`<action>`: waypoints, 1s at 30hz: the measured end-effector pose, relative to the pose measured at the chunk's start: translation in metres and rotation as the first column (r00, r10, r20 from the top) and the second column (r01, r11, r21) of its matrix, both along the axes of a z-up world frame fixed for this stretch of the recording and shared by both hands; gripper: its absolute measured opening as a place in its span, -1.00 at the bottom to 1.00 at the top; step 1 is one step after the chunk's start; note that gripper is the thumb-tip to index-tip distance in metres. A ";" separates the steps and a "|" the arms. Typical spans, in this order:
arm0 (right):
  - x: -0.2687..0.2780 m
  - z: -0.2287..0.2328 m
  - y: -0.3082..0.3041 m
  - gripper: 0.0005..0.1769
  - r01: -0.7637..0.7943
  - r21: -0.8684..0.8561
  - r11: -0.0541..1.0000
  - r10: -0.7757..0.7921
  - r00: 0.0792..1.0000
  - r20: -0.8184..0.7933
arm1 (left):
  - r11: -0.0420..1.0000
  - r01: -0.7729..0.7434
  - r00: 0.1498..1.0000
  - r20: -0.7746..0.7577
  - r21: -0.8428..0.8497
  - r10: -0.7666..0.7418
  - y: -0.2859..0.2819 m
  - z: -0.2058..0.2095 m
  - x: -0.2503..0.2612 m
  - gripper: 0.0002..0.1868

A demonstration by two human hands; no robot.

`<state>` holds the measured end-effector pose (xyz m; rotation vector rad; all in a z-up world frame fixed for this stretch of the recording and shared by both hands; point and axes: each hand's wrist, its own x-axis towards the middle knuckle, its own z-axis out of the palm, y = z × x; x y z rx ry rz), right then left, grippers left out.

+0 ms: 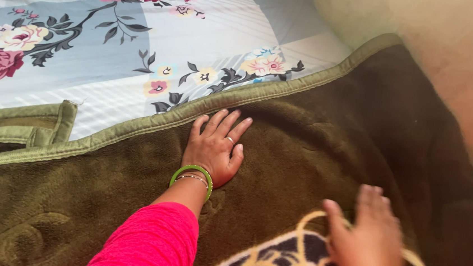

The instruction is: The person folds a large patterned blanket on a bed. They smooth the fabric, fold it in half lengthwise, then fold it again widthwise, aligning the edges and pressing down to create a neat stack.

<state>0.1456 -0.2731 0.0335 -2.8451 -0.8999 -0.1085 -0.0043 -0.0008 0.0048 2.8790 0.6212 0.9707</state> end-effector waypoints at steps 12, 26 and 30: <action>0.039 -0.006 -0.021 0.02 0.211 -0.010 0.977 -0.211 0.977 0.008 | 0.998 -0.023 0.996 -0.079 0.051 0.027 0.011 -0.006 0.008 -0.40; 0.028 -0.009 -0.014 -0.17 0.185 0.116 0.976 -0.183 0.983 -0.029 | 0.994 0.072 0.992 -0.101 -0.080 -0.080 -0.167 -0.010 0.076 -0.37; 0.030 -0.007 -0.014 -0.18 0.202 0.140 0.969 -0.198 0.979 -0.042 | 0.997 0.054 0.993 -0.103 -0.051 -0.059 -0.170 -0.007 0.078 -0.36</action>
